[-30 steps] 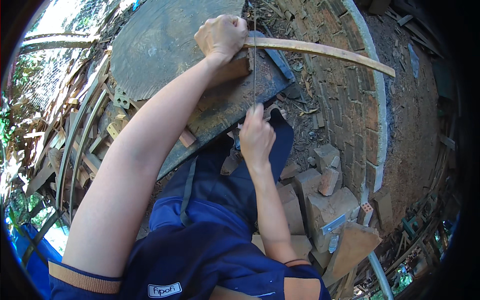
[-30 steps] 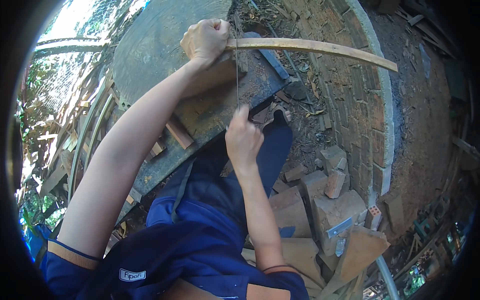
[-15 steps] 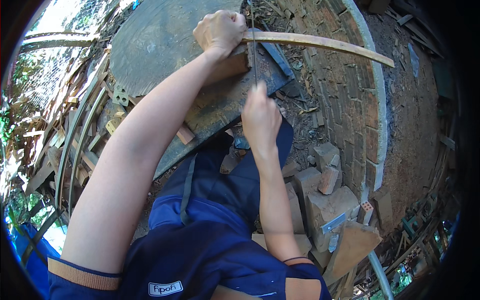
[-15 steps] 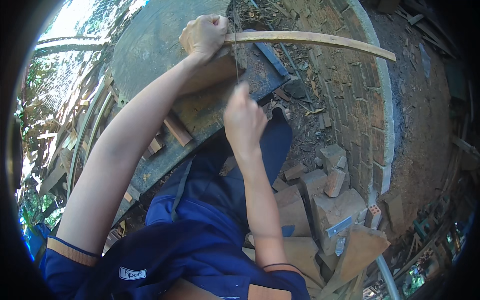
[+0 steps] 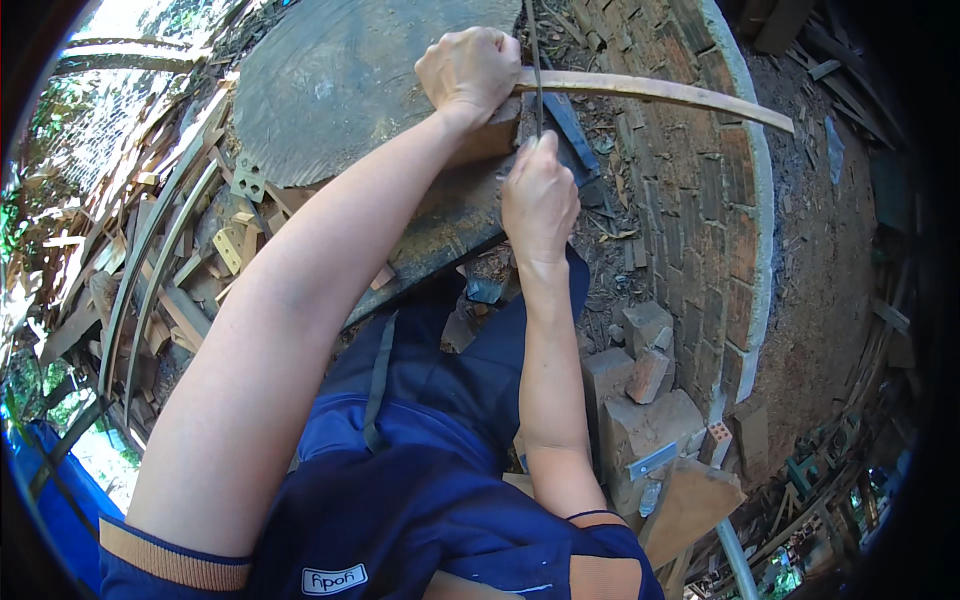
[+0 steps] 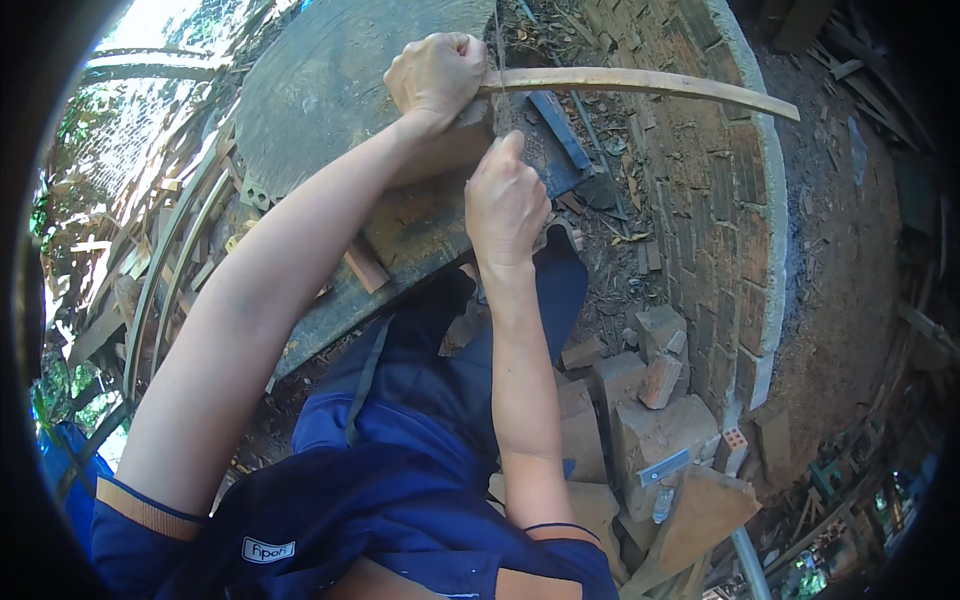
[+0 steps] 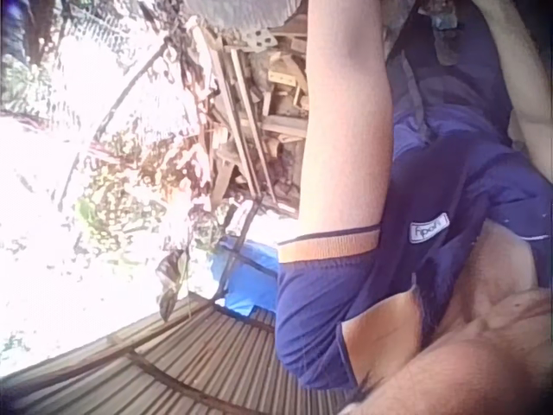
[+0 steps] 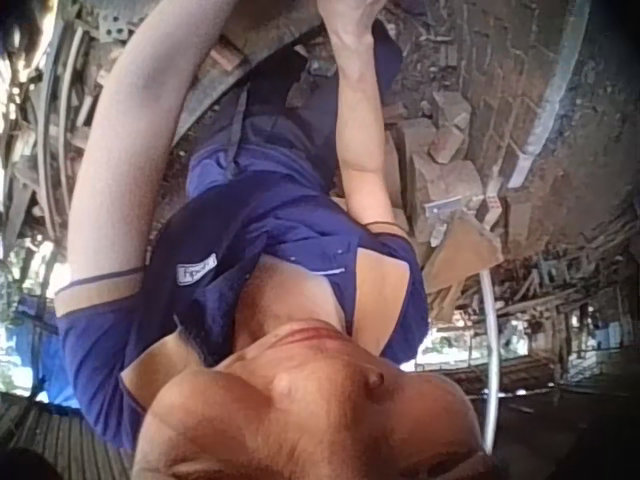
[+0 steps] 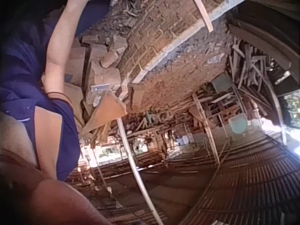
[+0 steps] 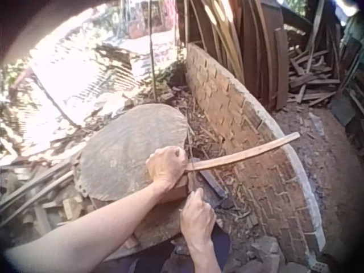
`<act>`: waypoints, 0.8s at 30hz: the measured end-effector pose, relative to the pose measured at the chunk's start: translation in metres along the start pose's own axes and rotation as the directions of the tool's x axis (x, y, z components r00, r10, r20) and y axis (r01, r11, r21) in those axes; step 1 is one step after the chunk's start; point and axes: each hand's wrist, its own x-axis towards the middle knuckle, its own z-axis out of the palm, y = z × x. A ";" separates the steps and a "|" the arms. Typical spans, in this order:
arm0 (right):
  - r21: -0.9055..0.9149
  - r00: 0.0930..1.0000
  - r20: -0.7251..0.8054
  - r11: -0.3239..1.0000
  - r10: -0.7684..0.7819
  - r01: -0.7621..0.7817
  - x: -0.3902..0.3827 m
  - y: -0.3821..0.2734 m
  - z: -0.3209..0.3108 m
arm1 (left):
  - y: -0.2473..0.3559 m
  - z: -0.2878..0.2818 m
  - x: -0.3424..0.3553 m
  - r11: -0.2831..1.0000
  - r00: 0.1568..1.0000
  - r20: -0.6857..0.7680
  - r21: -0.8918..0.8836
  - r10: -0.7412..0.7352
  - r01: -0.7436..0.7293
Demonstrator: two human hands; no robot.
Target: Sawing a thin piece of wood using a handsaw.
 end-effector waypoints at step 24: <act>0.033 1.000 -0.005 0.999 0.021 -0.021 -0.017 0.013 0.003 | 0.003 0.002 0.004 0.997 0.998 -0.007 -0.050 -0.058 0.057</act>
